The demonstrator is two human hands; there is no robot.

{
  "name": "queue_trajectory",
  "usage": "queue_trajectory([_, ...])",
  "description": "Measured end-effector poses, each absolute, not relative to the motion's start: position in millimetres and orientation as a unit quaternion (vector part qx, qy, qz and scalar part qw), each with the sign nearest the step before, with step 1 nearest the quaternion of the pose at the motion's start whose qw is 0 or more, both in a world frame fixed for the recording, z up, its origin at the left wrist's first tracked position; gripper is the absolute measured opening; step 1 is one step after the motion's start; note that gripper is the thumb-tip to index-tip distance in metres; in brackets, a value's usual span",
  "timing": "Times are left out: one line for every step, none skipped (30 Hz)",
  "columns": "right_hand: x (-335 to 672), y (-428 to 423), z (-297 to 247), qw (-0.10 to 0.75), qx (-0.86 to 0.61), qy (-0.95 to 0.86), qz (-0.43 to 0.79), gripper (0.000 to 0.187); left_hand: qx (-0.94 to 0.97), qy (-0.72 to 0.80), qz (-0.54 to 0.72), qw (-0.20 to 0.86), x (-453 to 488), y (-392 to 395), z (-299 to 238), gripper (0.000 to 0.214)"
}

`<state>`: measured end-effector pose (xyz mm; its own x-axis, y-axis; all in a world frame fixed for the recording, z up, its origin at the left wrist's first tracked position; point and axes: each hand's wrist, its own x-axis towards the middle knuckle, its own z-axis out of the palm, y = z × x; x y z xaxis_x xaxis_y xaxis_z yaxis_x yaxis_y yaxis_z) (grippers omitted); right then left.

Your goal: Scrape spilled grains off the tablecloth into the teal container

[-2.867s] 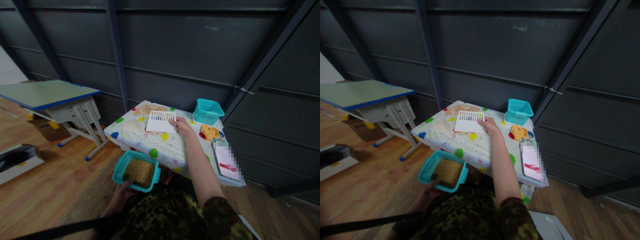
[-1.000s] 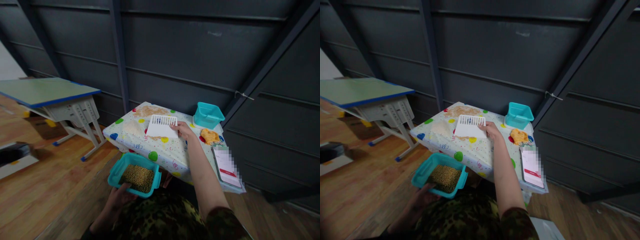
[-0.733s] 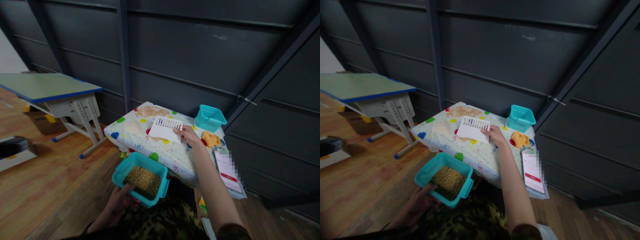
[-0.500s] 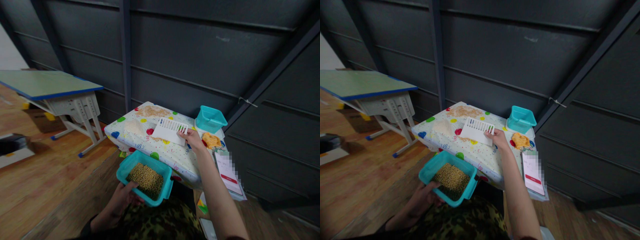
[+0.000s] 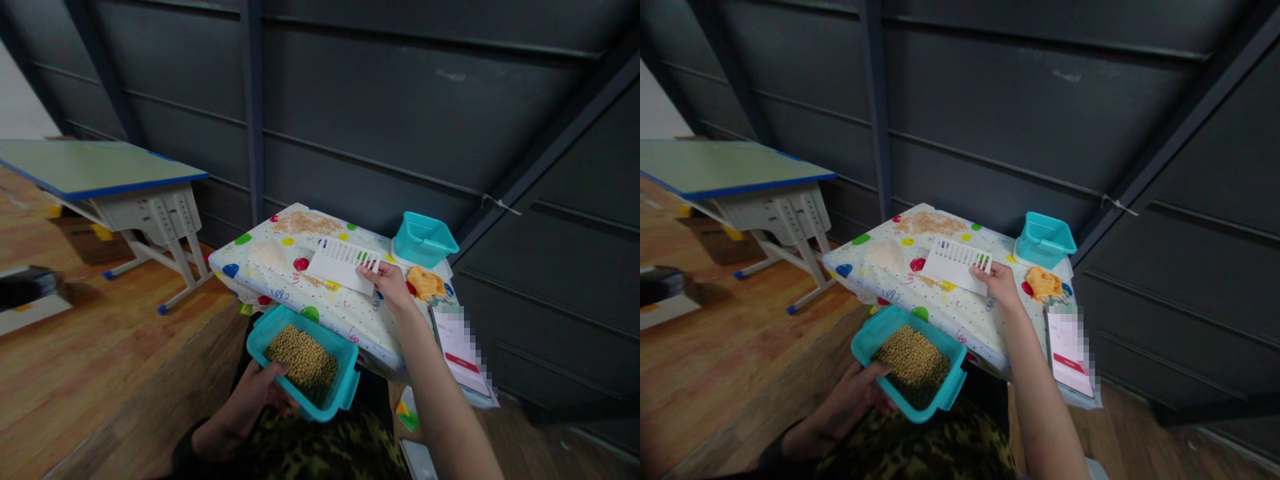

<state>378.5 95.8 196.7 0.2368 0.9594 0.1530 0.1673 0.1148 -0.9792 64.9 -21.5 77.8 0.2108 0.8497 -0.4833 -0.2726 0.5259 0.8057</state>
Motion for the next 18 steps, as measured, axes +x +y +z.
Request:
queue_trajectory([377.4, 95.5, 197.7, 0.549, -0.560, -0.507, 0.358, 0.046, 0.294, 0.495, 0.388, 0.720, 65.2, -21.8, 78.3, 0.045])
queue_trajectory([376.4, 95.0, 198.6, 0.544, -0.559, -0.513, 0.359, 0.046, 0.295, 0.497, 0.388, 0.718, 65.5, -22.4, 79.3, 0.045])
queue_trajectory([375.5, 94.4, 199.5, 0.540, -0.557, -0.519, 0.360, 0.046, 0.295, 0.499, 0.389, 0.716, 66.0, -23.2, 81.1, 0.045])
queue_trajectory([374.9, 93.8, 200.1, 0.535, -0.555, -0.524, 0.363, 0.046, 0.294, 0.501, 0.389, 0.714, 66.4, -24.0, 83.7, 0.045])
queue_trajectory([374.6, 93.1, 200.4, 0.533, -0.553, -0.527, 0.365, 0.045, 0.294, 0.503, 0.388, 0.714, 67.0, -24.8, 86.9, 0.045])
queue_trajectory([374.7, 92.6, 200.6, 0.532, -0.552, -0.529, 0.365, 0.045, 0.292, 0.506, 0.386, 0.714, 67.4, -25.6, 90.4, 0.045])
queue_trajectory([375.2, 92.1, 200.5, 0.532, -0.552, -0.529, 0.364, 0.045, 0.290, 0.508, 0.383, 0.715, 67.9, -26.2, 93.8, 0.045])
queue_trajectory([376.0, 91.8, 200.3, 0.533, -0.553, -0.529, 0.362, 0.044, 0.287, 0.509, 0.380, 0.717, 68.2, -26.5, 96.5, 0.044])
queue_trajectory([376.9, 91.6, 200.1, 0.532, -0.555, -0.529, 0.360, 0.044, 0.282, 0.510, 0.381, 0.718, 68.4, -26.7, 97.9, 0.044])
queue_trajectory([377.8, 91.4, 199.7, 0.529, -0.557, -0.530, 0.359, 0.043, 0.279, 0.508, 0.383, 0.719, 68.4, -26.7, 97.7, 0.043])
queue_trajectory([378.6, 91.4, 199.4, 0.525, -0.559, -0.532, 0.358, 0.042, 0.274, 0.506, 0.387, 0.720, 68.3, -26.5, 95.8, 0.043])
queue_trajectory([379.1, 91.4, 199.1, 0.520, -0.562, -0.534, 0.360, 0.041, 0.271, 0.503, 0.392, 0.721, 68.1, -26.2, 92.4, 0.043])
queue_trajectory([379.3, 91.5, 198.8, 0.515, -0.564, -0.535, 0.362, 0.039, 0.269, 0.499, 0.396, 0.722, 67.8, -25.9, 88.1, 0.043])
queue_trajectory([379.1, 91.8, 198.5, 0.512, -0.565, -0.535, 0.363, 0.038, 0.267, 0.496, 0.400, 0.723, 67.7, -25.6, 83.6, 0.044])
queue_trajectory([378.5, 92.2, 198.1, 0.511, -0.566, -0.534, 0.365, 0.037, 0.265, 0.493, 0.402, 0.724, 67.6, -25.3, 79.5, 0.044])
queue_trajectory([377.7, 92.8, 197.7, 0.510, -0.566, -0.533, 0.368, 0.036, 0.264, 0.492, 0.404, 0.725, 67.6, -25.1, 76.7, 0.044])
queue_trajectory([376.9, 93.5, 197.4, 0.511, -0.566, -0.531, 0.370, 0.035, 0.263, 0.492, 0.406, 0.724, 67.7, -25.1, 75.4, 0.044])
queue_trajectory([376.0, 94.4, 197.1, 0.513, -0.565, -0.528, 0.373, 0.035, 0.263, 0.494, 0.405, 0.723, 67.9, -25.1, 75.8, 0.044])
